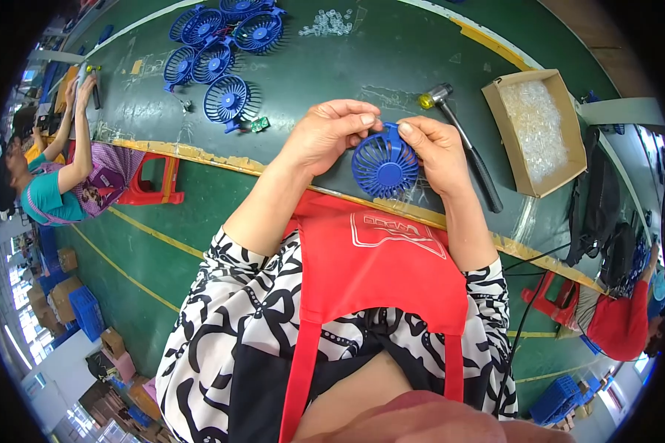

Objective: The person assembles mini fan parts by taking fan covers from a conveyor belt, fitting small components into them by hand, tapping them with a hammer, and placing the assembled fan covers back onto the conveyor belt.

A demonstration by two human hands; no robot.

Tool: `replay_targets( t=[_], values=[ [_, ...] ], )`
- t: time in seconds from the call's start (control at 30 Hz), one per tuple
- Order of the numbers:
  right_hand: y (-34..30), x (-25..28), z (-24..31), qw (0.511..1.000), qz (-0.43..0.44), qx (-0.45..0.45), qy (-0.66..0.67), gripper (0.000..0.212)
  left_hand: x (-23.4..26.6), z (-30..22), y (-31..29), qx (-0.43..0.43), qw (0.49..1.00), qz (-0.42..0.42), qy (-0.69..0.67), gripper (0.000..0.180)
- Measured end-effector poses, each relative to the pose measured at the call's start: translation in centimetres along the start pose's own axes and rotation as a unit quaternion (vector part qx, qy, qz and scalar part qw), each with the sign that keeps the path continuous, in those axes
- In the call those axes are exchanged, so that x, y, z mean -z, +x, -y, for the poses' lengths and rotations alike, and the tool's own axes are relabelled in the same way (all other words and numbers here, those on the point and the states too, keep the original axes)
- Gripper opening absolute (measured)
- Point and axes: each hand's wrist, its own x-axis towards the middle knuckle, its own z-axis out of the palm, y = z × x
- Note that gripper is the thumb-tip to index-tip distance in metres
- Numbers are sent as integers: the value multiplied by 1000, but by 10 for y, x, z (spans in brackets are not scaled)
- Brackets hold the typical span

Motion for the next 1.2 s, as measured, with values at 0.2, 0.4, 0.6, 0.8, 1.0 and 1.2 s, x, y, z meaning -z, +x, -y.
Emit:
replay_targets(
  t=[0.2,0.4,0.6,0.8,1.0,1.2],
  values=[
    [-1,-1,2,1000,19,-8,20,21,-4,2,-3,-9,999,-7,40,19],
    [2,1,-2,1000,23,-12,18,22,-8,2,-5,-57,994,-3,98,18],
    [6,1,-1,998,26,28,-54,23,-17,5,-5,-102,979,-46,172,14],
    [13,-8,4,993,9,51,-107,20,-16,17,-5,-192,940,-91,267,14],
    [35,-10,1,996,63,38,-45,23,-4,2,1,-78,990,-100,56,22],
    [50,-5,-8,997,67,31,-24,23,-5,-5,7,-76,984,-102,125,20]
  ],
)
